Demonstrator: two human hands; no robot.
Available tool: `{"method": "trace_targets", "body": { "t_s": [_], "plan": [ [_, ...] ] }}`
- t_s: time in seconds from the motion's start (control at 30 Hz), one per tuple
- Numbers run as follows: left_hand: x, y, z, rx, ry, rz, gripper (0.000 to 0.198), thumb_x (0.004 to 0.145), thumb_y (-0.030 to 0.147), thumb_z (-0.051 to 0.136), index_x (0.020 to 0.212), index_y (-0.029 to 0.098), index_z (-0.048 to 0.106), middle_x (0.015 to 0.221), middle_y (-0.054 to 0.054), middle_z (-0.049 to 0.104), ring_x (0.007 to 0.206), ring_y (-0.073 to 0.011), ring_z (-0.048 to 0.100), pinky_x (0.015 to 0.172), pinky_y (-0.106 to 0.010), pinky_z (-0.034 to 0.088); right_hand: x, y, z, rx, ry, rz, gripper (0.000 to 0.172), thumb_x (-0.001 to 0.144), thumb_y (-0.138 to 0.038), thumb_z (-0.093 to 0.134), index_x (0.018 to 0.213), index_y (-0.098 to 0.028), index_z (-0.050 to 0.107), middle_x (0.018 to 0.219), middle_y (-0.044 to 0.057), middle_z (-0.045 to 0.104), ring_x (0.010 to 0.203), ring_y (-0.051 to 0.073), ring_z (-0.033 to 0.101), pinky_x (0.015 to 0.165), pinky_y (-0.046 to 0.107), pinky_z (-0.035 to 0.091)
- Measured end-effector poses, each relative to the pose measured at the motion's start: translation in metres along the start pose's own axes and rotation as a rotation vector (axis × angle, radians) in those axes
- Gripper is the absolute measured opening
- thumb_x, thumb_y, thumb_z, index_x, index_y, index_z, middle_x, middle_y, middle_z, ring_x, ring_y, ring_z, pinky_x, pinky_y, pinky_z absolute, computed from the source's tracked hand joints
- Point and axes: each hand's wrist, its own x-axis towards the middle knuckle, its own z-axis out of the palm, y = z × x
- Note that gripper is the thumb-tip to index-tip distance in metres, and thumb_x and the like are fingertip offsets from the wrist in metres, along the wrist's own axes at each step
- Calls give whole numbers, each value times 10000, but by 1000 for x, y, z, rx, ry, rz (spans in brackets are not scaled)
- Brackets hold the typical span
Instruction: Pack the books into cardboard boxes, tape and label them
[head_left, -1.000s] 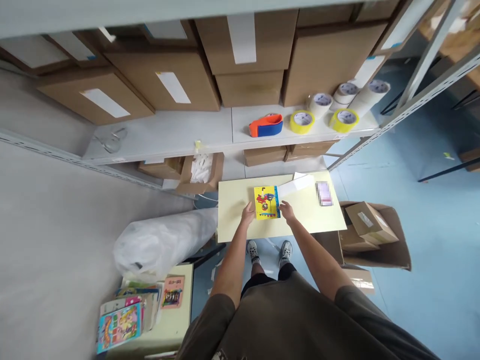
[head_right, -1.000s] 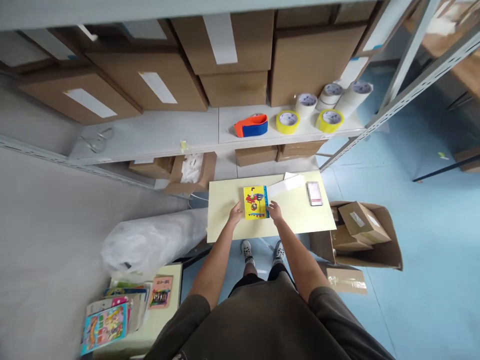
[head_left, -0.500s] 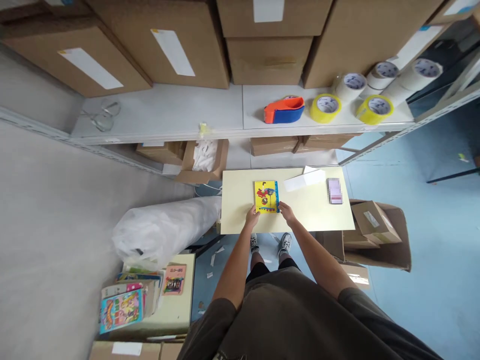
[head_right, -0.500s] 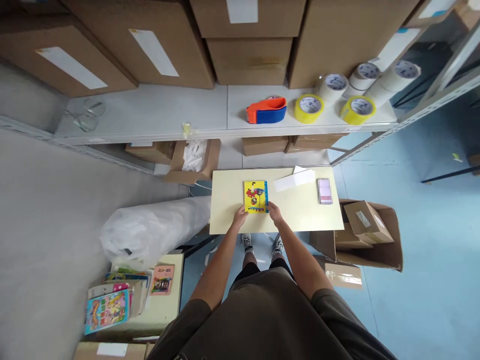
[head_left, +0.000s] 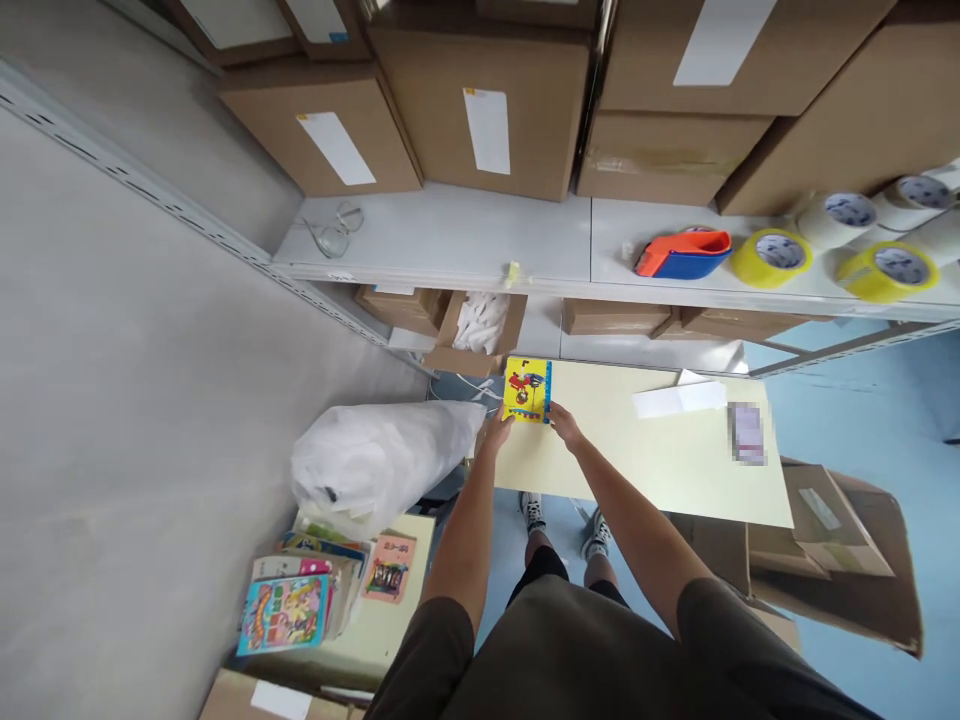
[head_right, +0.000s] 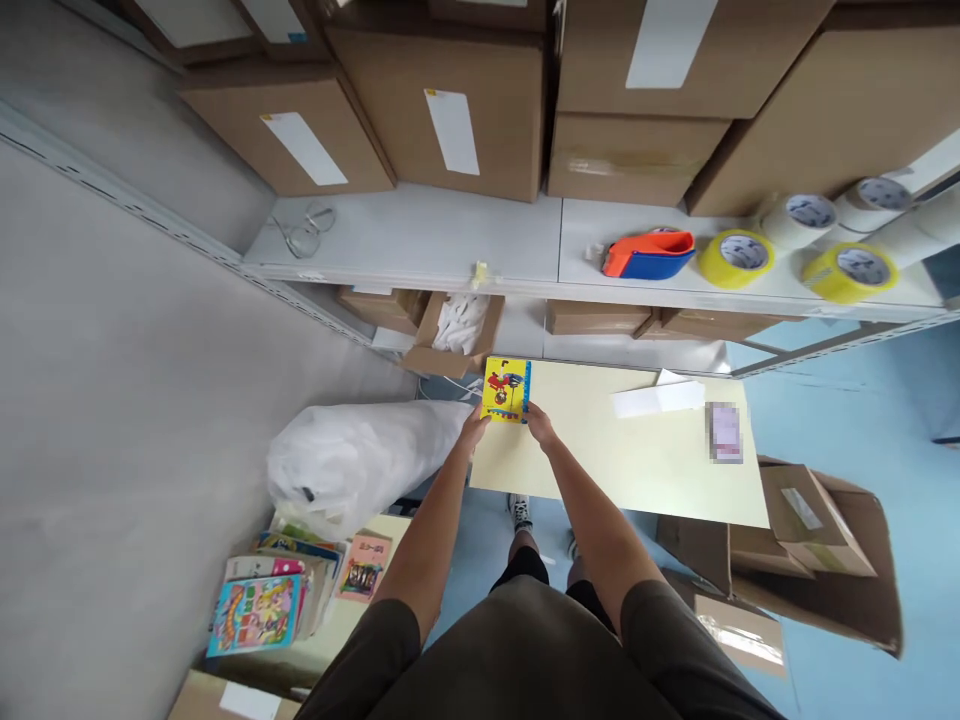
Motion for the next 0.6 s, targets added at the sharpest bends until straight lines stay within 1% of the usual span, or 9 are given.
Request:
{"method": "trace_targets", "body": {
  "t_s": [0.07,0.13,0.17,0.23,0.33,0.4,0.47,0.53,0.6],
  "plan": [
    [-6,10,-2,11,5,-10,641,904,353,707,1508,174,591,1519,-157,637,1412,-321,587,1192,-440,437,-5,-4,-6,-43,54,-16,604,784,-548,775,1310,-251,756,1462,150,687,1356,389,631,1124,552,508],
    [-19,23,-3,23,73,51,626,893,328,725,1493,192,606,1579,-147,583,1509,-319,491,1252,-448,380,-16,-13,-17,-80,119,-58,615,796,-536,761,1335,-241,734,1507,172,651,1339,382,650,1112,558,525],
    [-27,29,-3,14,88,102,617,903,330,713,1496,203,603,1579,-144,582,1517,-314,482,1261,-461,374,-23,-19,-23,-94,144,-99,611,808,-542,749,1340,-241,726,1495,175,660,1312,372,670,1102,558,536],
    [-42,43,-3,-25,99,194,585,938,334,662,1508,226,591,1548,-138,612,1472,-299,534,1237,-480,411,-40,-33,-39,-123,181,-218,579,842,-568,713,1328,-251,721,1424,162,710,1269,346,699,1086,545,554],
    [-59,65,2,-72,103,292,549,983,349,600,1523,251,578,1551,-135,611,1438,-286,569,1192,-474,466,-72,-56,-70,-173,237,-389,535,898,-583,661,1334,-277,708,1372,137,741,1321,326,673,1066,515,575],
    [-65,84,11,-70,109,352,534,997,362,587,1519,250,582,1577,-139,588,1446,-284,562,1178,-461,481,-96,-71,-94,-212,305,-452,517,924,-576,636,1353,-294,696,1410,124,722,1364,320,645,1070,513,576],
    [-67,108,25,-58,80,406,530,997,387,594,1511,255,590,1587,-131,580,1462,-283,550,1170,-451,492,-119,-85,-119,-251,386,-493,508,942,-565,614,1371,-303,686,1454,109,695,1377,313,633,1103,523,557],
    [-68,135,43,-43,25,457,534,990,416,615,1502,264,600,1585,-121,583,1475,-286,541,1177,-454,492,-139,-97,-143,-275,459,-523,505,956,-551,595,1387,-303,678,1481,99,678,1366,308,638,1130,535,539],
    [-67,166,63,-32,-30,511,545,984,432,631,1502,265,603,1590,-121,578,1481,-292,536,1195,-470,480,-155,-109,-168,-281,515,-540,502,960,-536,591,1394,-299,676,1486,97,674,1333,311,656,1124,545,542]
  ]
}}
